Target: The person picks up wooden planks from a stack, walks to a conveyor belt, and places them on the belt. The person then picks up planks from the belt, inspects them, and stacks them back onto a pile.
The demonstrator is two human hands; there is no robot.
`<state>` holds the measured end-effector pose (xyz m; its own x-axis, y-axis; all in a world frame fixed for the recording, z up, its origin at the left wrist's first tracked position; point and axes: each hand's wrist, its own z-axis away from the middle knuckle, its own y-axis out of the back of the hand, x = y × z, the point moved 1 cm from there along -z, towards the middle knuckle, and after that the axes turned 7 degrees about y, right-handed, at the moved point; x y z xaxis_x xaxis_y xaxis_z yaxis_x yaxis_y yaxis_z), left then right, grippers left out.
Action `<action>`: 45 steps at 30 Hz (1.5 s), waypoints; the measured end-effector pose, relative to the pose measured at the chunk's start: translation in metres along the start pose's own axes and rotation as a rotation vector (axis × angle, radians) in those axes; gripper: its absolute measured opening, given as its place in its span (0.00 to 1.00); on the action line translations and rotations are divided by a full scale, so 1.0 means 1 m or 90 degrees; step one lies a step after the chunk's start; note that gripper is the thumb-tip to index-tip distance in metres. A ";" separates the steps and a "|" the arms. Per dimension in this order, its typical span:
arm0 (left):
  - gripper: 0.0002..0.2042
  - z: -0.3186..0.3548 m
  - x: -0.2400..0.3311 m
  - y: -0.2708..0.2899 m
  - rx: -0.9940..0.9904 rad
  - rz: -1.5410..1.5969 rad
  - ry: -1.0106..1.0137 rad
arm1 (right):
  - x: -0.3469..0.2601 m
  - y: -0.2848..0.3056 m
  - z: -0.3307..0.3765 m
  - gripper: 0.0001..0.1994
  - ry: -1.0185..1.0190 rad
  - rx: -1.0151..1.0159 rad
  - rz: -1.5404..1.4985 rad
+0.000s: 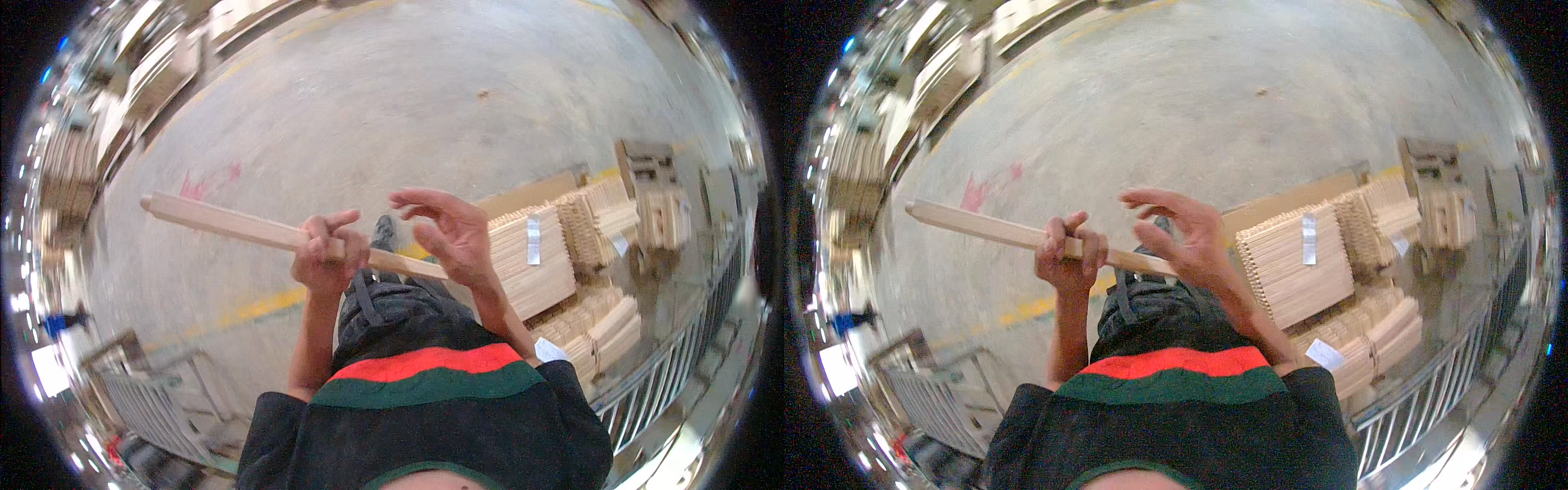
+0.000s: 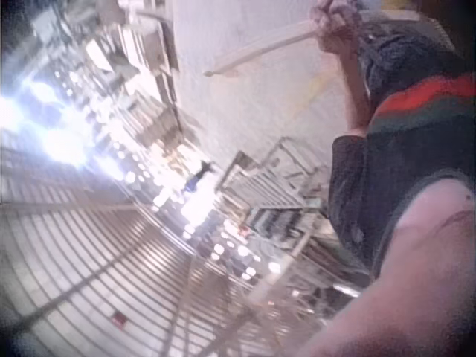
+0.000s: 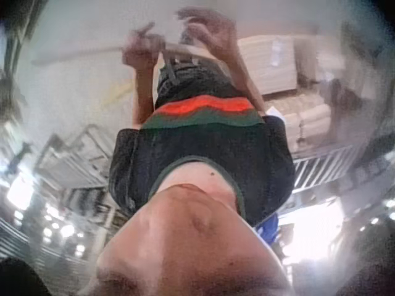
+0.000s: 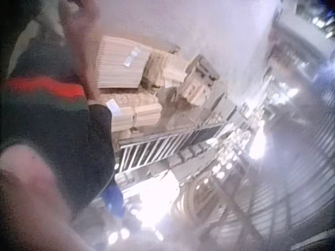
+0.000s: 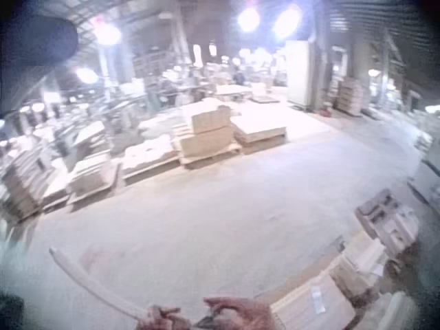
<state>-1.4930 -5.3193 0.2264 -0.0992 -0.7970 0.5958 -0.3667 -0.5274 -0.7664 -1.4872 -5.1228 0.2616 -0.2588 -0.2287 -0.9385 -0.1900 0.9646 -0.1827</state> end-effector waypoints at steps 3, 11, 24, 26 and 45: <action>0.14 -0.121 -0.015 -0.011 -0.123 -0.018 0.070 | -0.031 0.014 -0.085 0.15 0.002 0.104 -0.144; 0.11 -0.432 -0.173 -0.026 -0.222 -0.036 0.337 | 0.008 0.243 -0.265 0.14 -0.020 0.389 -0.249; 0.16 -0.853 -0.479 -0.113 -0.256 -0.162 0.380 | 0.016 0.687 -0.494 0.13 0.091 0.534 -0.234; 0.19 -0.917 -0.545 -0.130 -0.284 -0.169 0.351 | 0.021 0.771 -0.522 0.13 0.099 0.531 -0.230; 0.09 -1.420 -1.247 -0.540 -0.673 -0.170 0.761 | -0.104 1.614 -0.557 0.07 0.059 0.906 0.180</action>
<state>-2.4848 -3.6226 0.2384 -0.3724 0.2188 0.9019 -0.8804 0.2242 -0.4179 -2.2944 -3.6147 0.2280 -0.1973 0.0330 -0.9798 0.9440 0.2761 -0.1807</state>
